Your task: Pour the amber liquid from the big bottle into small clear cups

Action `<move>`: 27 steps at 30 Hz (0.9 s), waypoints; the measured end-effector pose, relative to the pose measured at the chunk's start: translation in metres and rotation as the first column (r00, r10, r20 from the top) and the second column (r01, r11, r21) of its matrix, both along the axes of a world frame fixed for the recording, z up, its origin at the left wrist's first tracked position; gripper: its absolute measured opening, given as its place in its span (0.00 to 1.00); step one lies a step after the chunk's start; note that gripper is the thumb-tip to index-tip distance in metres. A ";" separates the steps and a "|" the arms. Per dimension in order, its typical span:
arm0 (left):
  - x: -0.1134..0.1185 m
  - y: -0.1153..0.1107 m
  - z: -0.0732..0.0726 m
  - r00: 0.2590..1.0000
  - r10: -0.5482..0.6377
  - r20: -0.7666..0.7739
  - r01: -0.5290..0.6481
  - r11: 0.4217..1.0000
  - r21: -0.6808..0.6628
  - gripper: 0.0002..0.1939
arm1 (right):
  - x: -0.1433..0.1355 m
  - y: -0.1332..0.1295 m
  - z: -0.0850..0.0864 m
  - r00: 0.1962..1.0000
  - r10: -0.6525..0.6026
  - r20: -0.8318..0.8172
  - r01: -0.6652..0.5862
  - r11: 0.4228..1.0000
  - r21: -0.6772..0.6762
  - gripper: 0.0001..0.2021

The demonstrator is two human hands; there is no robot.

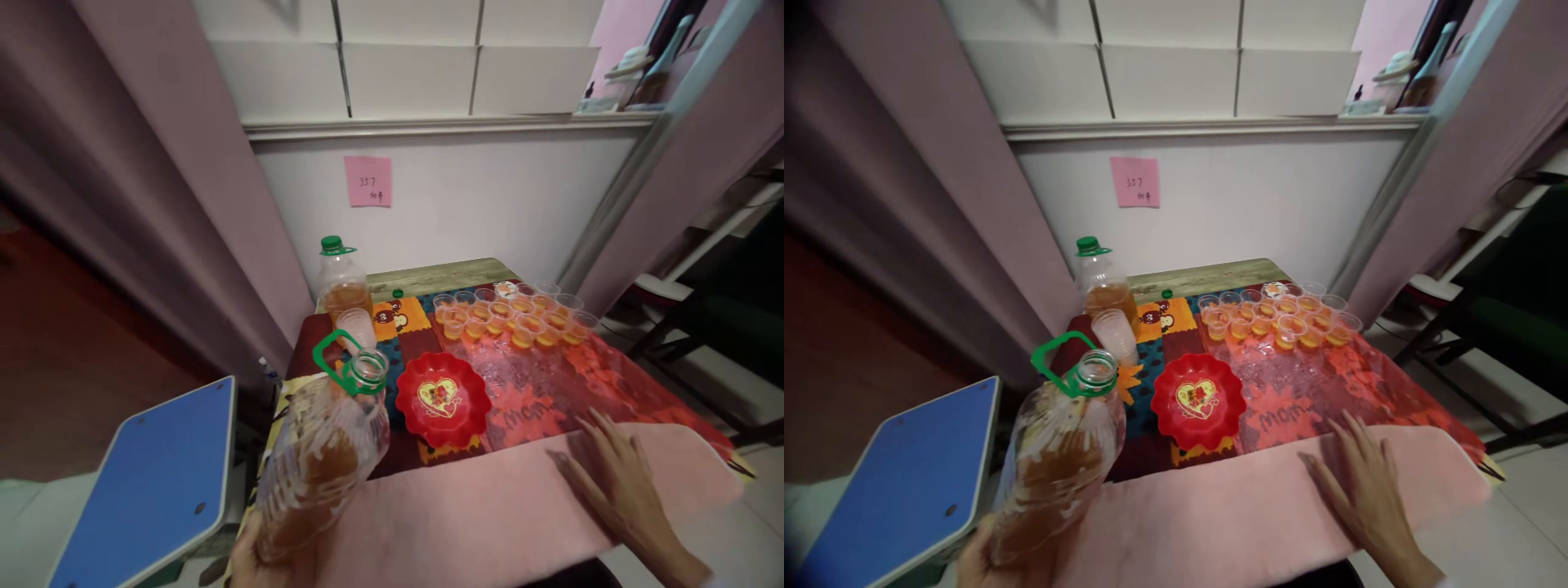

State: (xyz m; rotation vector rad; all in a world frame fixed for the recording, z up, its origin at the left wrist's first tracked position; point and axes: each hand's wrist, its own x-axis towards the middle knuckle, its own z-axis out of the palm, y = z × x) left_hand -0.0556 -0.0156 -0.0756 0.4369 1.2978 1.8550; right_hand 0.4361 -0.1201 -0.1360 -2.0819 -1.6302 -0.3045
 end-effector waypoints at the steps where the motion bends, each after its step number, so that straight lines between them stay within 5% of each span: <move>1: 0.003 0.000 0.002 0.999 0.012 0.038 -0.011 1.000 -0.016 0.16 | -0.002 -0.012 -0.006 1.000 0.021 0.011 -0.021 1.000 -0.008 0.29; 5: 0.009 -0.003 0.010 0.979 0.006 0.206 0.007 0.998 -0.064 0.14 | -0.006 -0.026 -0.016 0.996 0.087 0.027 -0.087 0.996 -0.002 0.27; 11: 0.012 -0.008 0.014 0.981 0.070 0.182 -0.053 0.994 -0.096 0.20 | -0.007 -0.022 -0.014 0.997 0.068 0.039 -0.067 0.997 -0.027 0.28; 14: 0.015 -0.007 0.010 0.987 0.131 0.095 -0.130 0.991 -0.025 0.22 | -0.005 -0.026 -0.019 0.996 0.078 0.052 -0.077 0.996 -0.036 0.29; 19: -0.001 -0.007 -0.006 0.992 0.072 0.100 -0.073 0.997 0.007 0.28 | -0.002 -0.032 -0.029 0.993 0.106 0.053 -0.104 0.994 -0.043 0.33; 23: -0.013 -0.005 -0.010 0.988 0.010 0.156 0.013 0.988 -0.151 0.30 | -0.002 -0.032 -0.028 0.993 0.107 0.053 -0.104 0.993 -0.059 0.33; 27: -0.004 -0.006 -0.005 0.956 0.219 0.193 -0.163 0.949 -0.270 0.25 | -0.004 -0.029 -0.022 0.994 0.095 0.055 -0.091 0.993 -0.071 0.34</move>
